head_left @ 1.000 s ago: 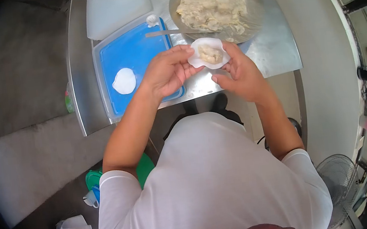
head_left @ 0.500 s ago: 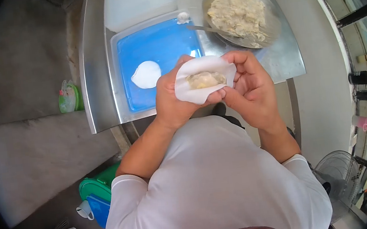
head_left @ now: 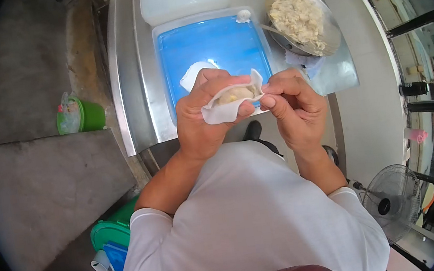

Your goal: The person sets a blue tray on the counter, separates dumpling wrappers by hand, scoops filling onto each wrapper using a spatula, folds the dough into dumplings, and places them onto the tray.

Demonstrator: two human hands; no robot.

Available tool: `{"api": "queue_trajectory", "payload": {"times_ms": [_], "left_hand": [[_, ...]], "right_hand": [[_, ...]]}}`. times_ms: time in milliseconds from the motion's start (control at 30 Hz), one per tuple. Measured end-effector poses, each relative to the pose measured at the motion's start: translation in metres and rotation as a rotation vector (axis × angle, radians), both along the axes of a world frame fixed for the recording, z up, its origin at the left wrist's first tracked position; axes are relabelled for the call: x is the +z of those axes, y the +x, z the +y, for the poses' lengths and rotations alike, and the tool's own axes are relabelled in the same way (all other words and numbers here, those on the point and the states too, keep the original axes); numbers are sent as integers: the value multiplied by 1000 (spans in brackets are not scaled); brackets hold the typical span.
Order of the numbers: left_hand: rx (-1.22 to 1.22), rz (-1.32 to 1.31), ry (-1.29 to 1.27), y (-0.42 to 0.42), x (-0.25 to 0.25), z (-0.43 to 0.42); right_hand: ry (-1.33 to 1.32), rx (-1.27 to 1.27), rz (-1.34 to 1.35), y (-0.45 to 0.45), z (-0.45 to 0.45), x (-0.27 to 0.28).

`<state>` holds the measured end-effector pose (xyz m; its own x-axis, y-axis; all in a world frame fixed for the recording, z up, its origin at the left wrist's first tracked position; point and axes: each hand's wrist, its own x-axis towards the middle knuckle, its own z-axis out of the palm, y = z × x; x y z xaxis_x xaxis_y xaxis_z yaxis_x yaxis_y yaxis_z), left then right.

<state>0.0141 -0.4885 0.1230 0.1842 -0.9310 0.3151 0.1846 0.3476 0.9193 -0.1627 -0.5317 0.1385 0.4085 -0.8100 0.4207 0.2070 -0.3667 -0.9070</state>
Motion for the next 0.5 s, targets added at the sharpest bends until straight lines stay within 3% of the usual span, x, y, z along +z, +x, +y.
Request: {"api": "queue_trajectory", "payload": {"times_ms": [100,167,267,333,433,500], "left_hand": [[-27,-117,-59,15,2,4],[-69,-132,-61,18,10,8],[-35,37,99,18,12,11],[18,-92,-117,21,4,6],[-43,-269,-147,22,13,7],[-64,-145,-29,15,22,12]], "right_hand": [[35,-30,-48,16,7,9],[405,62,-214,22,10,18],[200,113,-49,14,6,11],[117,97,-60,17,5,10],[26,55,-36,16,8,18],[10,39,5,11,6,22]]}}
